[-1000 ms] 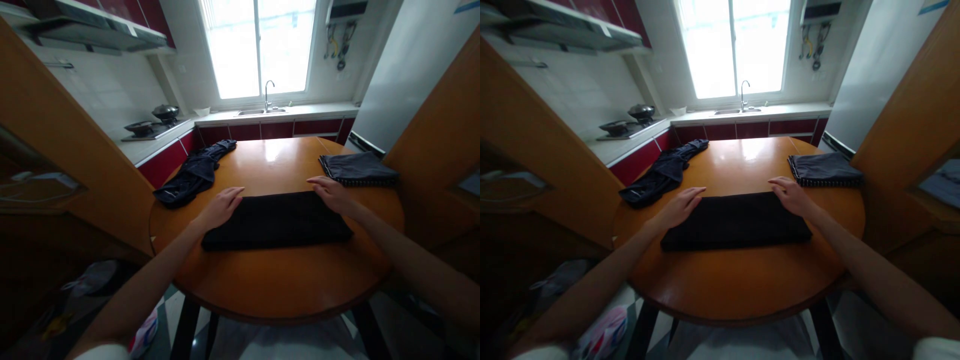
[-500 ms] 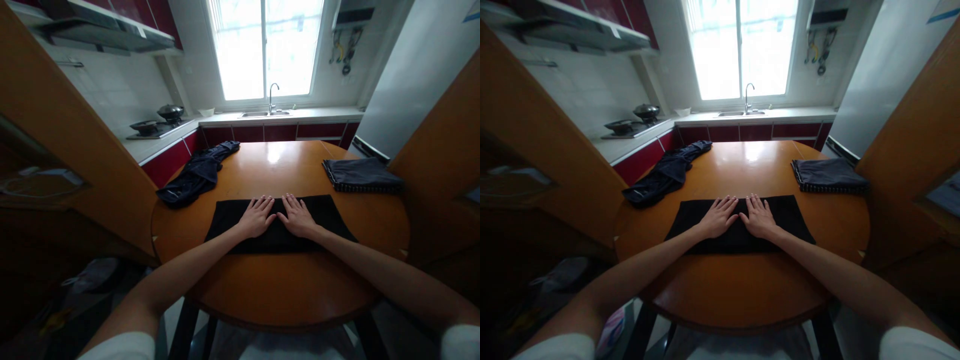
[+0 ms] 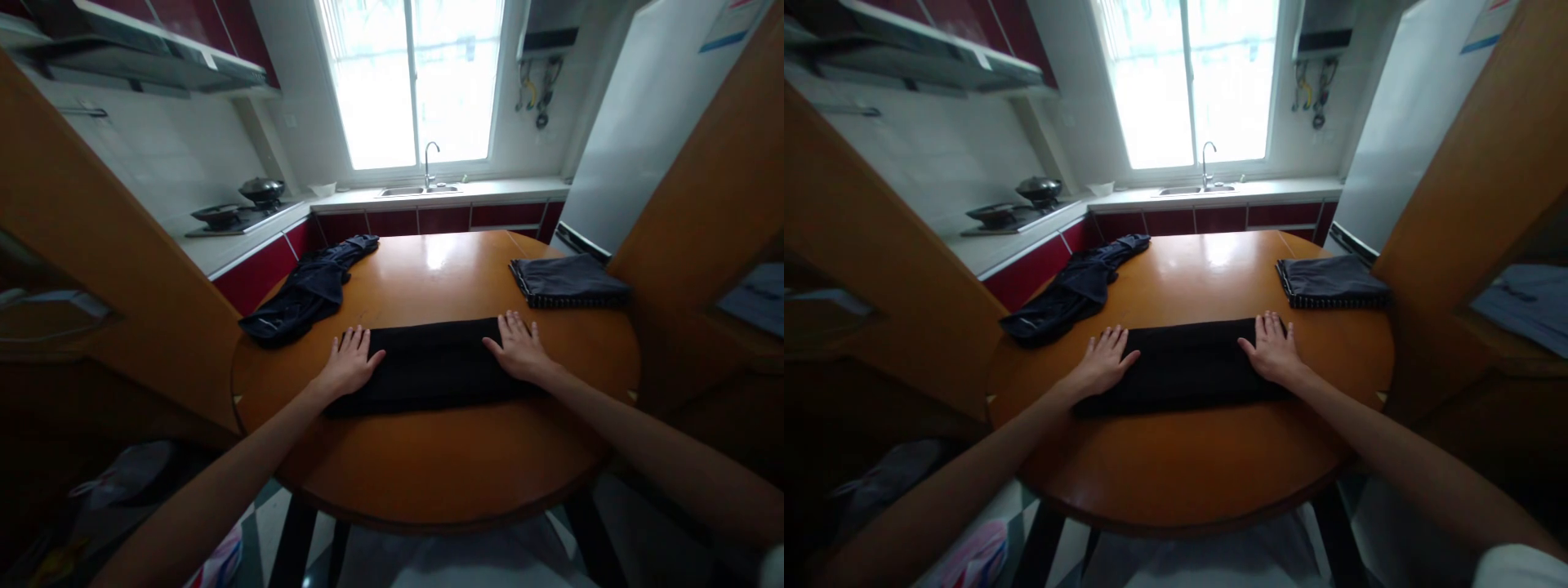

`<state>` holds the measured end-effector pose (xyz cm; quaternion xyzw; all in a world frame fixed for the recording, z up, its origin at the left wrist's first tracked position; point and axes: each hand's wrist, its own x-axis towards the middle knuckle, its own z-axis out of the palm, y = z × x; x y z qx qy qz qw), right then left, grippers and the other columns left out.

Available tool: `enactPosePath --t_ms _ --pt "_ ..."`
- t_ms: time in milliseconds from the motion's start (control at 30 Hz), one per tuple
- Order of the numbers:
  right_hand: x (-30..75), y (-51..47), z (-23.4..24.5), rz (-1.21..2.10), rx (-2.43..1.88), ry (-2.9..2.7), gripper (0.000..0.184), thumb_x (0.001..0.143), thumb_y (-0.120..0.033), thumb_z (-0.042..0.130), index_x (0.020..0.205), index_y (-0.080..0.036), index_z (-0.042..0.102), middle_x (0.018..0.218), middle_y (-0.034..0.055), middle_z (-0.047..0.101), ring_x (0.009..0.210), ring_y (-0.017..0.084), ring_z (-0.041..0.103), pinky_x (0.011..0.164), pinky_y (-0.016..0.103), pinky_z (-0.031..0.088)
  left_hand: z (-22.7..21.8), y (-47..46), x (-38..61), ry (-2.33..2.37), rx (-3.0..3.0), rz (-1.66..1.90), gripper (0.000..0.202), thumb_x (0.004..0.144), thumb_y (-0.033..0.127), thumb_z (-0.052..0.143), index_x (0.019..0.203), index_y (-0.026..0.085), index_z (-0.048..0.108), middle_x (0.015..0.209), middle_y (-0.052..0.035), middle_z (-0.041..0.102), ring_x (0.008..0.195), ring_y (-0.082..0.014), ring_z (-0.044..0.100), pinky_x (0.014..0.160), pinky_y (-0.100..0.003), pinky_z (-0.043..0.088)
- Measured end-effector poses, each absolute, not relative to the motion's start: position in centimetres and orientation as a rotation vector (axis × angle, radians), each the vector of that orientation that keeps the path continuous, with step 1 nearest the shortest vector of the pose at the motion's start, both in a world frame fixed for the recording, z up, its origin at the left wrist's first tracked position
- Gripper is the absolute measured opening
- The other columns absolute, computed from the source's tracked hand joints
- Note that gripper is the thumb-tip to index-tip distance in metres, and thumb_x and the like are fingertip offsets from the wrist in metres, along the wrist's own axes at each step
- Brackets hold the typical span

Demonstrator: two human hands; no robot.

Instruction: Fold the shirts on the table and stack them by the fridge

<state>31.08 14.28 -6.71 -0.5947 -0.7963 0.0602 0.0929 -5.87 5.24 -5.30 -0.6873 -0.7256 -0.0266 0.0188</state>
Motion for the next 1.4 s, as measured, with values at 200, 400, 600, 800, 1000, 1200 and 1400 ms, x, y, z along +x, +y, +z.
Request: enactPosePath --t_ms 200,400,600,800,1000,1200,1400 --pt "23.7 10.5 -5.8 0.224 -1.275 -2.536 0.066 0.101 -0.041 0.034 0.158 -0.008 0.029 0.166 0.0182 0.020 0.155 0.029 0.014 0.122 0.056 0.013 -5.2 7.2 2.5 -1.771 -2.462 -0.285 0.058 0.104 0.034 0.029 0.159 0.015 0.030 0.164 -0.0138 0.031 0.153 -0.0275 0.025 0.121 -0.049 0.025" --pt "22.5 9.4 -6.7 0.255 -1.220 -2.596 0.065 0.100 -0.034 0.036 0.157 -0.005 0.031 0.166 0.0189 0.018 0.155 0.029 0.011 0.123 0.055 0.009 -8.1 6.6 5.2 -1.603 -2.525 -0.269 0.059 0.103 0.030 0.032 0.159 0.013 0.030 0.165 -0.0126 0.026 0.155 -0.0254 0.019 0.123 -0.048 0.021" --pt "22.7 9.6 -6.3 0.277 -1.223 -2.583 0.064 0.100 -0.035 0.036 0.158 -0.006 0.030 0.166 0.0183 0.018 0.155 0.028 0.012 0.123 0.056 0.011 -8.2 6.8 4.6 -1.597 -2.516 -0.291 0.058 0.102 0.028 0.032 0.158 0.015 0.031 0.164 -0.0117 0.030 0.153 -0.0253 0.023 0.123 -0.048 0.023" --pt "22.6 9.6 -6.2 0.277 -1.223 -2.581 0.065 0.100 -0.036 0.037 0.158 -0.007 0.030 0.166 0.0178 0.019 0.155 0.028 0.012 0.123 0.056 0.011 -8.3 7.0 4.7 -1.603 -2.514 -0.299 0.057 0.102 0.029 0.031 0.157 0.013 0.034 0.164 -0.0126 0.030 0.153 -0.0264 0.024 0.122 -0.050 0.025" --pt "22.7 9.7 -6.3 0.288 -1.215 -2.567 0.065 0.099 -0.036 0.037 0.157 -0.007 0.030 0.166 0.0178 0.020 0.155 0.028 0.013 0.123 0.057 0.011 -8.0 7.0 4.8 -1.612 -2.519 -0.279 0.057 0.102 0.030 0.031 0.157 0.012 0.034 0.164 -0.0124 0.029 0.153 -0.0258 0.023 0.122 -0.049 0.025" --pt "22.7 9.8 -6.3 0.308 -1.209 -2.567 0.065 0.099 -0.036 0.037 0.158 -0.008 0.031 0.166 0.0171 0.019 0.155 0.028 0.013 0.123 0.057 0.011 -7.4 6.8 5.1 -1.654 -2.522 -0.231 0.058 0.102 0.029 0.031 0.157 0.010 0.034 0.164 -0.0127 0.028 0.153 -0.0265 0.023 0.122 -0.050 0.025" --pt "22.8 9.7 -6.0 0.359 -1.231 -2.579 0.065 0.100 -0.035 0.037 0.158 -0.009 0.029 0.167 0.0145 0.018 0.156 0.026 0.012 0.123 0.056 0.011 -7.3 6.7 5.2 -1.664 -2.522 -0.173 0.059 0.102 0.029 0.031 0.157 0.007 0.032 0.165 -0.0133 0.026 0.154 -0.0262 0.021 0.123 -0.049 0.023"
